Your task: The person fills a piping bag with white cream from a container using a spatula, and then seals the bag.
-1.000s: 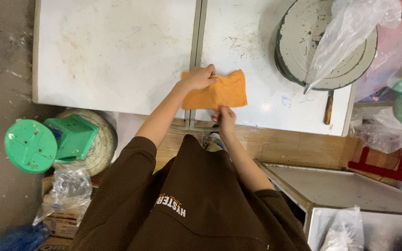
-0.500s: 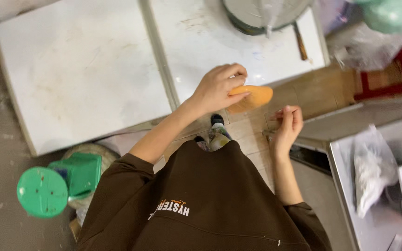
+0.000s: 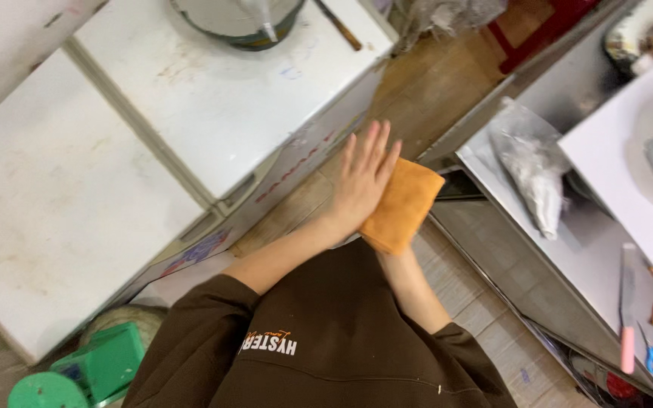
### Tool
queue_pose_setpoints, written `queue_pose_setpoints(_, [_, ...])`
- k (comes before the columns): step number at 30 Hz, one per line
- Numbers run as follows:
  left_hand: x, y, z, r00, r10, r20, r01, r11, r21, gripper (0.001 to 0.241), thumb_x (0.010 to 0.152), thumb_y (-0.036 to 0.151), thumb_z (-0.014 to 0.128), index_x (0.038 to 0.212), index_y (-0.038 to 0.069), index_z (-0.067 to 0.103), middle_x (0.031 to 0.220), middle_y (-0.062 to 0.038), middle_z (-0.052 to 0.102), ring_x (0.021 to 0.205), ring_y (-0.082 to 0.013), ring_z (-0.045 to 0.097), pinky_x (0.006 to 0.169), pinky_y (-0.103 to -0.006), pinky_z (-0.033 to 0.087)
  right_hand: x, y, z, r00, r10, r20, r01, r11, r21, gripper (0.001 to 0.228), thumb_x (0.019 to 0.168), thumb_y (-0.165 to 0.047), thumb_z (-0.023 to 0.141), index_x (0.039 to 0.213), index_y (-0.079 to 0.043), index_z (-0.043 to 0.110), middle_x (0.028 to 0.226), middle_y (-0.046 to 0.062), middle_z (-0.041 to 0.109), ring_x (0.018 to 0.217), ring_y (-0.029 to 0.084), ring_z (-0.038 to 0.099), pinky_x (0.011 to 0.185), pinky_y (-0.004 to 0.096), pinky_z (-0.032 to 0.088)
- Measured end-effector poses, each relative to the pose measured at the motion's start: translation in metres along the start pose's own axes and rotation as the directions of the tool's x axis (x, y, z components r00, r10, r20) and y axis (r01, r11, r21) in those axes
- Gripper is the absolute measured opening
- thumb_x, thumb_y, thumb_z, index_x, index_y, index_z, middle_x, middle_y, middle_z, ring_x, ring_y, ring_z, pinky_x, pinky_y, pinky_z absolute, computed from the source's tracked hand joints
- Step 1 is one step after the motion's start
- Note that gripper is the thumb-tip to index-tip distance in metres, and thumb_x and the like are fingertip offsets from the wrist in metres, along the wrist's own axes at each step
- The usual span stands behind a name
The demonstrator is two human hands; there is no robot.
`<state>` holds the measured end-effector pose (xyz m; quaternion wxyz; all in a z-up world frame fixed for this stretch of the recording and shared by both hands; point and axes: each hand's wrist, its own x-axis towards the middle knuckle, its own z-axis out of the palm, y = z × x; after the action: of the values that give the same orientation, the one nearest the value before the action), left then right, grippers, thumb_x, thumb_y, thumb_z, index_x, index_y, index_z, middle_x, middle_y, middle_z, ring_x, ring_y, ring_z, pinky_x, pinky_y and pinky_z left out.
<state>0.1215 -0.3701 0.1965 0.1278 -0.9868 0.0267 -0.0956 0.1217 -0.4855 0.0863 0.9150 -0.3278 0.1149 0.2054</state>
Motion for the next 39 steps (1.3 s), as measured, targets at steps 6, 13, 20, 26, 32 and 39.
queue_pose_setpoints(6, [0.026,0.118,0.008,0.932,0.325,0.163,-0.362,0.869,0.337,0.083,0.097,0.033,0.053,0.166,0.006,0.016,0.173,-0.013,0.003,0.160,-0.0283,0.000,0.129,-0.0515,0.004,0.018,-0.066,-0.083,0.982,-0.050,-0.182,0.040,0.997,-0.059,0.062,0.108,-0.050,0.035,0.158,-0.014,0.036,0.164,0.003,0.038,0.148,0.020,0.039,0.122,0.036,0.031])
queue_pose_setpoints(13, [0.064,0.181,0.008,0.599,0.774,-0.204,-0.760,0.471,-0.447,0.070,0.100,0.047,0.068,0.155,0.011,0.043,0.177,-0.020,0.011,0.164,-0.0361,0.004,0.132,-0.0548,0.004,0.017,-0.167,-0.220,0.960,-0.187,0.210,0.225,0.959,-0.175,0.068,0.109,-0.059,0.046,0.158,-0.014,0.032,0.163,0.007,0.039,0.151,0.024,0.037,0.131,0.042,0.030])
queue_pose_setpoints(20, [0.103,0.236,-0.038,0.872,0.347,-0.344,-0.420,0.172,-0.891,0.079,0.101,0.074,0.046,0.161,0.024,0.040,0.173,-0.012,0.022,0.164,-0.0364,0.012,0.132,-0.0631,0.013,-0.005,-0.261,-0.121,0.939,-0.156,0.307,0.060,0.952,0.300,0.084,0.100,-0.071,0.038,0.163,-0.017,0.029,0.167,0.013,0.035,0.152,0.034,0.036,0.127,0.046,0.033])
queue_pose_setpoints(26, [0.179,0.240,-0.005,0.885,0.419,-0.204,-0.453,0.675,-0.583,0.107,0.085,0.095,0.043,0.167,0.034,0.011,0.174,-0.006,-0.004,0.161,-0.0323,-0.005,0.129,-0.0644,0.002,-0.022,-0.282,-0.117,0.988,-0.122,0.093,0.096,0.964,0.247,0.083,0.102,-0.068,0.041,0.166,-0.019,0.022,0.170,0.013,0.026,0.157,0.037,0.027,0.130,0.058,0.028])
queue_pose_setpoints(32, [0.116,0.251,-0.017,0.925,0.302,-0.231,-0.332,0.344,-0.878,0.125,0.082,0.099,0.031,0.170,0.013,0.002,0.175,-0.019,-0.011,0.164,-0.0459,-0.011,0.134,-0.0681,-0.003,-0.005,-0.254,-0.097,0.956,-0.278,0.099,0.252,0.944,0.214,0.089,0.110,-0.060,0.052,0.174,-0.013,0.013,0.182,0.007,0.013,0.166,0.032,0.017,0.134,0.049,0.020])
queue_pose_setpoints(39, [0.145,0.208,-0.037,0.937,0.266,-0.225,-0.323,0.422,-0.847,0.130,0.069,0.103,0.022,0.168,0.019,0.023,0.178,-0.008,0.005,0.167,-0.0390,-0.001,0.138,-0.0632,0.006,0.002,-0.234,-0.069,0.941,-0.297,0.164,0.300,0.954,0.005,0.094,0.099,-0.044,0.067,0.159,-0.054,-0.005,0.174,0.001,0.009,0.158,0.032,0.024,0.124,0.055,0.035])
